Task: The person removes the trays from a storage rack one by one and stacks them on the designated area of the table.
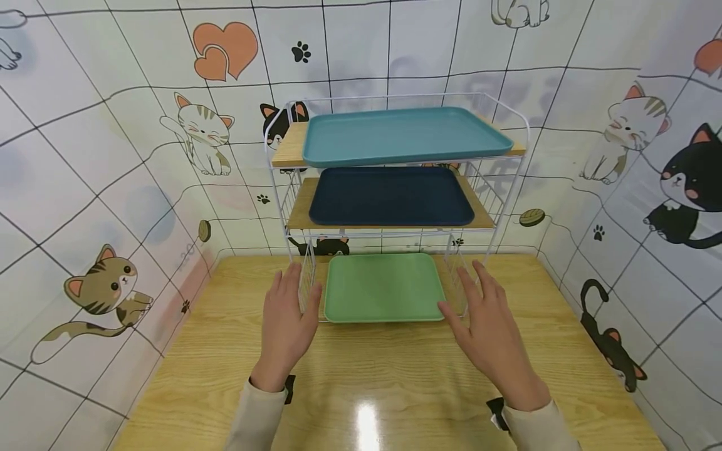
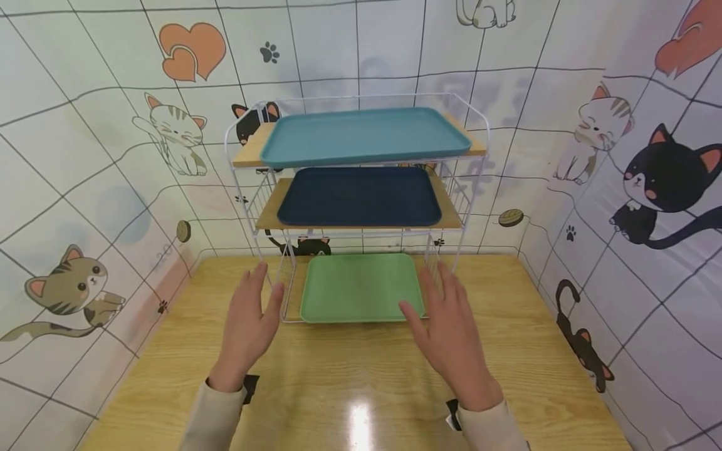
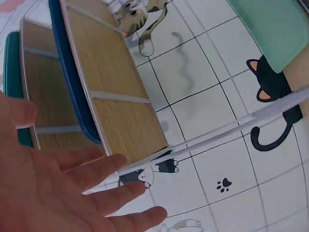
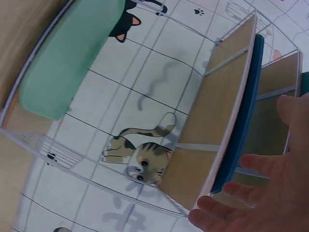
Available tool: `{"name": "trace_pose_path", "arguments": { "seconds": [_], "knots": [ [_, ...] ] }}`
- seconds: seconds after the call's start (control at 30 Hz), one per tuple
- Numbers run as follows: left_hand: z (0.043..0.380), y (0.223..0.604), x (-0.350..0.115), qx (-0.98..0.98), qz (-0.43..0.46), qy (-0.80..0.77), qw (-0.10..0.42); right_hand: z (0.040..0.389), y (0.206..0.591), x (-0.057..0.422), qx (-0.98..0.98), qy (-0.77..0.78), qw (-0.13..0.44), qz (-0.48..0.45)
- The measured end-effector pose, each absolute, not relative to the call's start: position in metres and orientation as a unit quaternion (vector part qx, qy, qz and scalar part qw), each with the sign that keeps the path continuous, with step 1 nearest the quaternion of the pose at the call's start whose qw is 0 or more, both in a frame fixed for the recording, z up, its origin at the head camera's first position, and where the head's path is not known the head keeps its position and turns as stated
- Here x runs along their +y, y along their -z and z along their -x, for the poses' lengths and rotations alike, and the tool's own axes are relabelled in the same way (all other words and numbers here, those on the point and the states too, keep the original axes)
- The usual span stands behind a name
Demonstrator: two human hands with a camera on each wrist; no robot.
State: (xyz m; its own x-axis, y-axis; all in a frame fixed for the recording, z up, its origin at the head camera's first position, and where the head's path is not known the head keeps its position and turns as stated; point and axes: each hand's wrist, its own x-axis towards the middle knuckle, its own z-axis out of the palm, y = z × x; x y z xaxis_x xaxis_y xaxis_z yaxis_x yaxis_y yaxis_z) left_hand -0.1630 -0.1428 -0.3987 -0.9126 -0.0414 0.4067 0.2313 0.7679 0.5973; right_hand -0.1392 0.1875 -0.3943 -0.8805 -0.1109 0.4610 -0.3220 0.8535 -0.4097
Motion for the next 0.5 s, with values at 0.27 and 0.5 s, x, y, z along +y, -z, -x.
{"name": "trace_pose_path", "arguments": {
  "seconds": [0.27, 0.5],
  "knots": [
    [0.181, 0.394, -0.155, -0.874, 0.026, 0.425, 0.235, 0.149, 0.361, 0.188, -0.926, -0.25, 0.248, -0.133],
    [0.204, 0.395, -0.152, -0.831, 0.022, 0.451, 0.325, 0.164, 0.322, 0.188, -0.917, -0.284, 0.25, -0.127]
  ]
}}
